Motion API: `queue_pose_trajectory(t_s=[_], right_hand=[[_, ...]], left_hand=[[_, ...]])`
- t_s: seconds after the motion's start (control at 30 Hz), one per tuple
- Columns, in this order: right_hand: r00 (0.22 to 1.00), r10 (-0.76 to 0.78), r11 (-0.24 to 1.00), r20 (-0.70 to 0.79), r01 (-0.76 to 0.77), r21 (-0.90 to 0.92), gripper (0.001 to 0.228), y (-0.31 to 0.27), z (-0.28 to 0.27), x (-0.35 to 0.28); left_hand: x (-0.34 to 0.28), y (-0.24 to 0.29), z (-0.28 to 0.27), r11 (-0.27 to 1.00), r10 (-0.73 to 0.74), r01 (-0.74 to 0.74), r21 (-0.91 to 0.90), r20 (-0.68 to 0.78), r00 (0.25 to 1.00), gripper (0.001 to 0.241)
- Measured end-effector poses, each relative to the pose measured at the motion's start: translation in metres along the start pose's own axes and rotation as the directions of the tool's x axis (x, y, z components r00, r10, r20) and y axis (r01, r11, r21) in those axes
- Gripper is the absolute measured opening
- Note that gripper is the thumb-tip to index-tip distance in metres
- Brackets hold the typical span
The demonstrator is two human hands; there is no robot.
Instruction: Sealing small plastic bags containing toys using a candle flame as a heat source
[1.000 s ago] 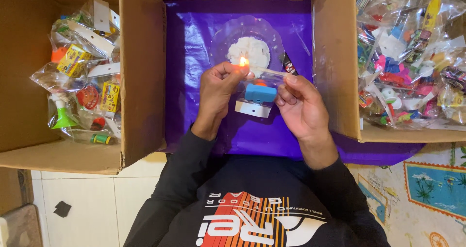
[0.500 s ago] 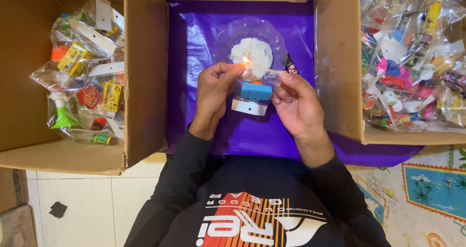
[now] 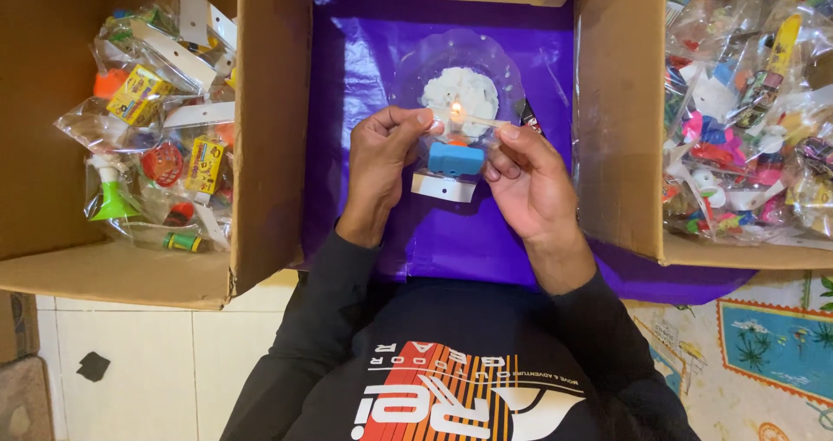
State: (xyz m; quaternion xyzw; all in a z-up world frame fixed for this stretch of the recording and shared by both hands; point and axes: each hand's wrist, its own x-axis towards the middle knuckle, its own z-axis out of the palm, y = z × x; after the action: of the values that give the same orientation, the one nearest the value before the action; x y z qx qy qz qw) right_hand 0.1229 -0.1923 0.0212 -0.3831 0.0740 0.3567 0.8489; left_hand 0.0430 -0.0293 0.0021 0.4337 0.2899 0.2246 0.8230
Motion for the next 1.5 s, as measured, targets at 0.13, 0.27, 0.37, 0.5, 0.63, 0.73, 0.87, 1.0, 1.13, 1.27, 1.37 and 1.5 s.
queue_pose_trajectory(t_s=[0.13,0.27,0.37,0.5,0.63,0.73,0.87,1.0,1.13,1.27,1.37,1.5], right_hand=[[1.0,0.005,1.0,0.001,-0.005,-0.02,0.012,0.004,-0.004,0.006],[1.0,0.009,1.0,0.008,-0.009,-0.014,0.012,0.01,-0.006,0.012],[1.0,0.009,1.0,0.027,-0.009,-0.009,0.009,0.014,-0.007,0.017],[0.998,0.026,1.0,0.049,-0.025,-0.018,0.014,0.019,-0.002,0.018],[0.997,0.022,1.0,0.072,-0.021,-0.02,0.023,0.022,0.007,0.015],[0.997,-0.039,0.996,0.062,0.043,-0.073,0.024,0.024,0.014,0.009],[0.975,-0.175,0.964,0.135,0.198,-0.177,0.021,0.019,0.019,-0.009],[0.86,-0.309,0.901,0.407,0.402,-0.165,0.036,0.017,0.008,-0.024],[0.835,-0.305,0.823,0.458,0.473,-0.314,0.064,0.013,0.003,-0.034],[0.801,-0.274,0.593,0.533,0.577,-0.562,0.042,0.01,0.022,-0.043],[0.739,-0.343,0.518,0.579,0.664,-0.54,0.019,0.022,0.024,-0.034],[0.693,-0.34,0.41,0.636,0.718,-0.563,0.016,0.03,0.031,-0.04]], left_hand=[[0.0,0.004,-0.003,1.0,0.006,-0.006,-0.022,-0.006,1.0,0.017],[0.001,0.004,-0.008,0.999,0.006,-0.007,-0.034,-0.008,1.0,0.016],[0.002,0.006,-0.01,0.999,0.013,-0.013,-0.037,-0.022,1.0,0.016],[0.0,0.008,-0.017,0.999,0.039,-0.041,-0.033,-0.05,0.998,0.013],[-0.002,0.013,-0.023,0.998,0.069,-0.069,-0.011,-0.055,0.996,0.013],[-0.004,0.013,-0.028,0.989,0.144,-0.144,0.04,-0.003,0.99,0.015],[-0.026,0.035,-0.026,0.947,0.257,-0.272,0.168,0.109,0.96,0.017],[-0.039,0.047,-0.029,0.894,0.335,-0.37,0.252,0.17,0.927,0.014],[-0.05,0.048,-0.024,0.857,0.385,-0.452,0.247,0.274,0.881,0.011],[-0.058,0.056,-0.025,0.784,0.455,-0.546,0.296,0.323,0.83,0.012],[-0.065,0.065,-0.037,0.77,0.45,-0.548,0.326,0.331,0.829,0.01],[-0.08,0.077,-0.045,0.779,0.439,-0.568,0.265,0.415,0.797,0.059]])
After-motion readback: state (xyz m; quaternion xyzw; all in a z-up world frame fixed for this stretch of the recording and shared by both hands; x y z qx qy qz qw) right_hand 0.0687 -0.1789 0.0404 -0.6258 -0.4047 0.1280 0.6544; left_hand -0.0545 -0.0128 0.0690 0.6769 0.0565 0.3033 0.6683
